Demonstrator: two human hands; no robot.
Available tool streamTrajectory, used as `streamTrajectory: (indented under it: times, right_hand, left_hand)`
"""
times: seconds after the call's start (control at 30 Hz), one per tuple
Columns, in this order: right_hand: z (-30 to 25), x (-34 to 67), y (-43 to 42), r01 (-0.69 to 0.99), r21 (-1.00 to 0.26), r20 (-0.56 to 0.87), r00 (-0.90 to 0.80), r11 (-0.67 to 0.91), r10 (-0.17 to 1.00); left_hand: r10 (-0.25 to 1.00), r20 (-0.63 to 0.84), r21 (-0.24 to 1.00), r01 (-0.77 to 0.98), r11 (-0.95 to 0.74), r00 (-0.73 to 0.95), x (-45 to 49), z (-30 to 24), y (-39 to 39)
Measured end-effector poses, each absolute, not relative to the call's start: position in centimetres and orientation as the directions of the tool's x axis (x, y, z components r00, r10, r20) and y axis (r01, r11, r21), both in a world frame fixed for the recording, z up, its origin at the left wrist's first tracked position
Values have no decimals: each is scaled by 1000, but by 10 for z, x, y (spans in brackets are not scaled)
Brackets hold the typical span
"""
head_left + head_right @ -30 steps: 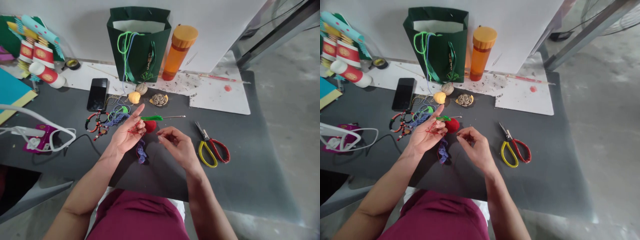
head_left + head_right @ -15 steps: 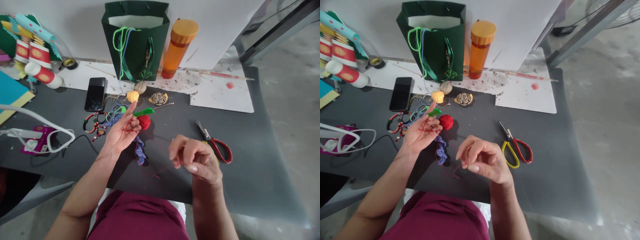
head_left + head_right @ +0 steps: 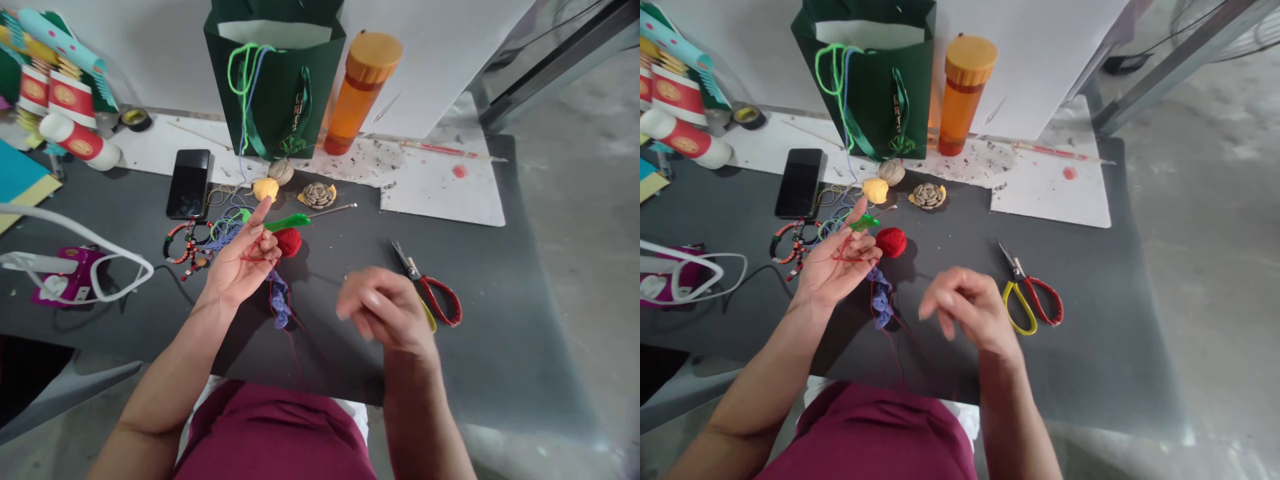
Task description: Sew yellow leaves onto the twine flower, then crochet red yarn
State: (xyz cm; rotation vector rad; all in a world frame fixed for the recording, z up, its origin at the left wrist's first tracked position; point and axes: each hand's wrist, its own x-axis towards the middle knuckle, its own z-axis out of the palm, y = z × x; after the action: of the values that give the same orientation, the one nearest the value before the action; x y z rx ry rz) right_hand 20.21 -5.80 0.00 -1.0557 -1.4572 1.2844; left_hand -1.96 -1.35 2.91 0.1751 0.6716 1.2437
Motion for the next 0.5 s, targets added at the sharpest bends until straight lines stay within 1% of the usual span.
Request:
streamTrajectory:
  times: [0.07, 0.1, 0.17, 0.23, 0.27, 0.4, 0.5]
  right_hand:
    - [2, 190, -53, 119, -992, 57, 37, 53, 998]
    - [3, 184, -52, 140, -989, 69, 86, 56, 994]
    - [5, 175, -51, 78, -992, 104, 77, 98, 992]
    - [5, 170, -54, 2, -986, 166, 43, 166, 985]
    - [5, 168, -56, -2, -979, 202, 41, 202, 979]
    - [5, 164, -59, 105, -938, 337, 46, 331, 940]
    - [5, 161, -61, 72, -919, 391, 55, 387, 919]
  left_hand:
    - [928, -333, 540, -774, 330, 163, -17, 27, -16]
    - [935, -310, 580, -745, 329, 171, -14, 26, -17]
    - [941, -274, 649, -685, 332, 197, -8, 24, -22]
    - [934, -269, 681, -639, 356, 234, -1, 22, -27]
    - [929, -274, 688, -624, 371, 250, 2, 21, -30]
    - [926, -289, 722, -581, 376, 241, 9, 20, -37]
    - [935, -277, 752, -555, 355, 223, 10, 21, -40]
